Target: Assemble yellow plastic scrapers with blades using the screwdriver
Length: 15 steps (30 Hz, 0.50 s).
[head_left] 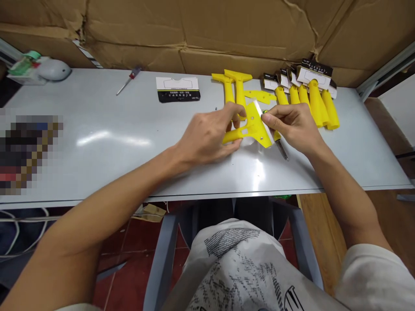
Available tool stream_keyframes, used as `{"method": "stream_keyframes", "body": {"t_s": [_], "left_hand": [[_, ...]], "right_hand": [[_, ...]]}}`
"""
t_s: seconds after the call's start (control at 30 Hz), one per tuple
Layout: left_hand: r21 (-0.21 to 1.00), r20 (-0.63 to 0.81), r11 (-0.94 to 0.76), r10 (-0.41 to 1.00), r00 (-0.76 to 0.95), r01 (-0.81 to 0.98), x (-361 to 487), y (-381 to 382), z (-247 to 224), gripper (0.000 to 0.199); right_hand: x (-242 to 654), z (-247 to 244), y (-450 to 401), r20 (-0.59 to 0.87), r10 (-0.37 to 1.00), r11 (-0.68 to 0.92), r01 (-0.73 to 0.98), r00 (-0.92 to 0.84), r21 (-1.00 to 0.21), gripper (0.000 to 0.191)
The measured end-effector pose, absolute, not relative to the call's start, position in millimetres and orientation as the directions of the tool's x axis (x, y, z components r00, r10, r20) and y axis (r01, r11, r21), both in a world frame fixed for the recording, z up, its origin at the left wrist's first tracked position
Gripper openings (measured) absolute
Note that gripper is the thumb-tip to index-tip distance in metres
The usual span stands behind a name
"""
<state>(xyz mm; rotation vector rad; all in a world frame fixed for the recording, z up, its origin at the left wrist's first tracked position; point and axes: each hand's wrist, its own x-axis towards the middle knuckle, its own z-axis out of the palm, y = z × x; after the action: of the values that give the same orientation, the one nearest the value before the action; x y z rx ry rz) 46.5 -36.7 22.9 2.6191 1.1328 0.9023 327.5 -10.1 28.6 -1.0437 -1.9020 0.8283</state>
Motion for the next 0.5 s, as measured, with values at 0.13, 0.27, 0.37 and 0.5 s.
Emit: {"method": "stream_keyframes", "body": {"t_s": [0.13, 0.27, 0.37, 0.5], "left_hand": [[0.438, 0.639, -0.654, 0.709, 0.298, 0.617, 16, -5, 43, 0.048], [0.432, 0.725, -0.573, 0.68, 0.11, 0.696, -19, 41, 36, 0.05], [0.473, 0.689, -0.516, 0.722, 0.064, 0.714, -34, 66, 16, 0.054], [0.505, 0.634, -0.469, 0.771, 0.058, 0.725, -35, 79, -6, 0.07]], "right_hand": [[327, 20, -11, 0.501, 0.788, 0.614, 0.508, -0.357, -0.604, 0.055], [306, 1, -9, 0.579, 0.542, 0.815, 0.549, -0.61, -0.185, 0.035], [271, -7, -6, 0.445, 0.332, 0.889, 0.434, -0.832, 0.148, 0.044], [219, -4, -4, 0.225, 0.171, 0.883, 0.251, -0.959, 0.397, 0.045]]}}
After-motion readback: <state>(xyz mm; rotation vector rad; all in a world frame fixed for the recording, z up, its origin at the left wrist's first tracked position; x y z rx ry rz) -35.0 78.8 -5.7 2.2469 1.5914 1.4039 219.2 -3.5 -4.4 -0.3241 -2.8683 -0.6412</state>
